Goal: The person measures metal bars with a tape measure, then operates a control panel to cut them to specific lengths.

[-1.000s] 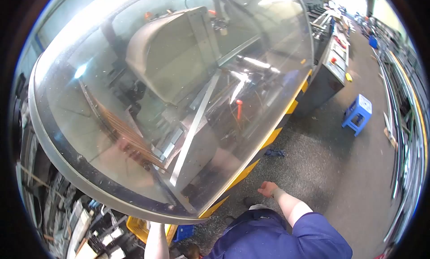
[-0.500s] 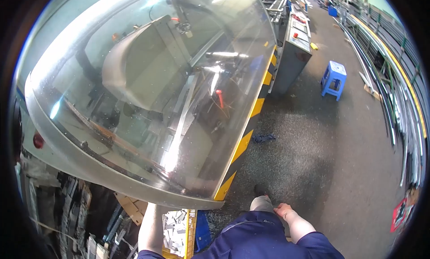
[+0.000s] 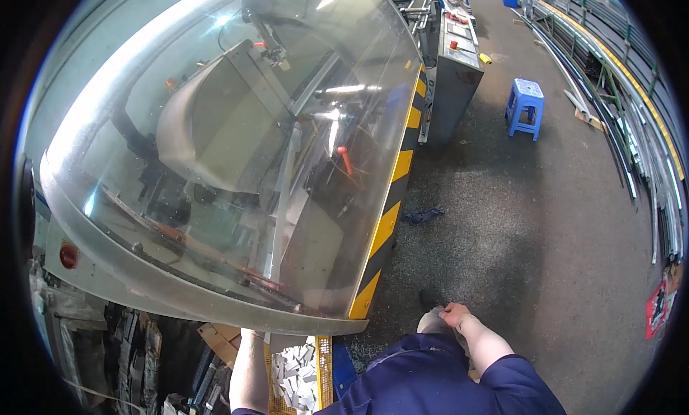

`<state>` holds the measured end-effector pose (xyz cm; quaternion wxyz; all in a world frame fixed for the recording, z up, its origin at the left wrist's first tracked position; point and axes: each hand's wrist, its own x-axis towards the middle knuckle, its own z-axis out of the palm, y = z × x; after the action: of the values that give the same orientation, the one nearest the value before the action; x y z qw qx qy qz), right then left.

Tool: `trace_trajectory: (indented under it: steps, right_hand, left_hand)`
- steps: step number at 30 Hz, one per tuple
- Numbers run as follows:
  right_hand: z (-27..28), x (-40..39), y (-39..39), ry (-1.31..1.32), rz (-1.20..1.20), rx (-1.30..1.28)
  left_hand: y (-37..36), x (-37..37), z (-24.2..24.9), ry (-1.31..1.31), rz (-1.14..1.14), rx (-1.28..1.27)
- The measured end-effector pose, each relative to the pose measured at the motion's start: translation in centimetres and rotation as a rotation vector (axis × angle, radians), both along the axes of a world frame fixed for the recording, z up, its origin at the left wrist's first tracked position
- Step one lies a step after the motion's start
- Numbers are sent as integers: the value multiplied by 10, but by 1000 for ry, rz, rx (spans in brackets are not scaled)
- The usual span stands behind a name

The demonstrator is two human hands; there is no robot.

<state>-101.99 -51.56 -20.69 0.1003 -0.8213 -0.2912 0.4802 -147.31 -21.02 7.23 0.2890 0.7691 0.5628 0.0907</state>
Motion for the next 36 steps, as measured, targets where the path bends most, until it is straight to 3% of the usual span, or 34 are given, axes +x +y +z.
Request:
trace_trajectory:
  steps: [7, 15, 17, 19, 21, 25, 30, 32, 34, 36]
  right_hand:
    - [-2, 10, 9, -27, 32, 12]
    - [-1, 14, 6, -16, 52, -62]
    - [-4, 14, 9, -9, 74, -85]
    - [-4, 12, 14, -21, 91, -75]
    - [2, 9, 24, -27, 113, -64]
    - [4, -3, 49, -42, 198, -7]
    - [-13, -25, 85, -26, 349, 96]
    - [-6, -38, 93, -2, 406, 178]
    - [-27, -37, 93, -17, 516, 267]
    - [-23, -37, 89, -22, 509, 183]
  left_hand:
    - [13, -21, -19, -55, 55, -167]
    - [-88, -179, -83, -113, 127, -355]
    - [-142, -105, 7, -335, 600, -599]
    - [-193, -145, -13, -377, 802, -569]
    - [-243, -179, -32, -460, 849, -451]
    - [-283, -179, -30, -473, 879, -386]
    - [-257, -149, -15, -291, 806, -383]
    - [-254, -167, -30, -151, 710, -296]
    - [-257, -179, -21, -154, 747, -366]
    - [-264, -190, -1, -158, 770, -408]
